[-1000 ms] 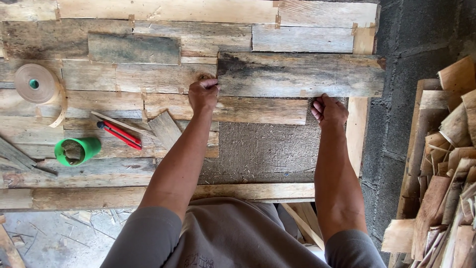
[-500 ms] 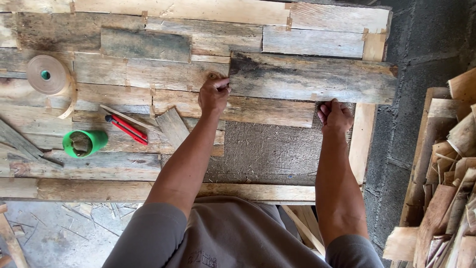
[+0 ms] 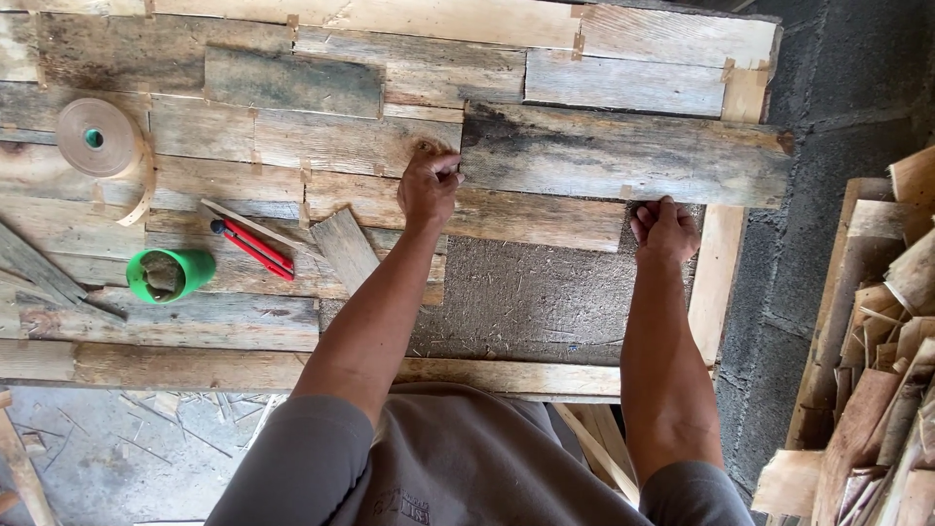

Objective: Cutting and fitting wooden shingles to assemble a decorative panel.

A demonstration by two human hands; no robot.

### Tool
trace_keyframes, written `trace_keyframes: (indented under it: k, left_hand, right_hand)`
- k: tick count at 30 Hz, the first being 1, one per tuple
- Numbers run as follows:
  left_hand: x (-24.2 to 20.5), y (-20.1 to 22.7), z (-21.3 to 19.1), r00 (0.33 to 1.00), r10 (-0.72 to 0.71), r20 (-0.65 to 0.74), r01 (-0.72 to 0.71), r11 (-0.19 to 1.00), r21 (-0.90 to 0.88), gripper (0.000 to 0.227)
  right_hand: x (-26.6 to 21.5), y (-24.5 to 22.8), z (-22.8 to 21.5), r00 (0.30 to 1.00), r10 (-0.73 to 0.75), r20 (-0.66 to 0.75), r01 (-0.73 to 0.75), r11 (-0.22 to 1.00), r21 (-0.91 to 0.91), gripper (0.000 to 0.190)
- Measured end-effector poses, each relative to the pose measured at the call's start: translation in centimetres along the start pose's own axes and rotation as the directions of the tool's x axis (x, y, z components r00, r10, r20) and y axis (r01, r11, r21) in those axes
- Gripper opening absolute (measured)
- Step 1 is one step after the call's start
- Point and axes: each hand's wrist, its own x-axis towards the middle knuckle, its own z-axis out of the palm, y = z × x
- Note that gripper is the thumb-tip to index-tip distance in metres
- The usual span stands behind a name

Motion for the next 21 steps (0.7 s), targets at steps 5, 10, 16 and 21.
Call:
trace_keyframes:
  k: [5,10,16,21]
  left_hand:
    - [0.3,-0.6,0.4,0.996,0.062,-0.065,-0.067,0.995,-0.069,0.026]
    - [0.0,-0.1,0.4,0.994,0.055,-0.097,-0.062,0.996,-0.068,0.025]
    - [0.5,-1.3,1.3,0.981,0.152,-0.122,-0.172,0.969,-0.179,0.027]
    - [0.1,-0.4,0.8,0.991,0.079,-0.105,-0.095,0.984,-0.153,0.020]
  right_hand:
    - [-0.7,-0.8,0.4,0.998,0.044,-0.034,-0.046,0.998,-0.043,0.009]
    - [-0.7,-0.9,0.5,0.997,0.056,-0.057,-0.059,0.997,-0.052,0.009]
    - [0.0,-0.4,0.3,0.997,0.049,-0.063,-0.053,0.997,-0.053,0.012]
    - [-0.4,-0.9,0.5,0.995,0.055,-0.084,-0.062,0.995,-0.077,0.012]
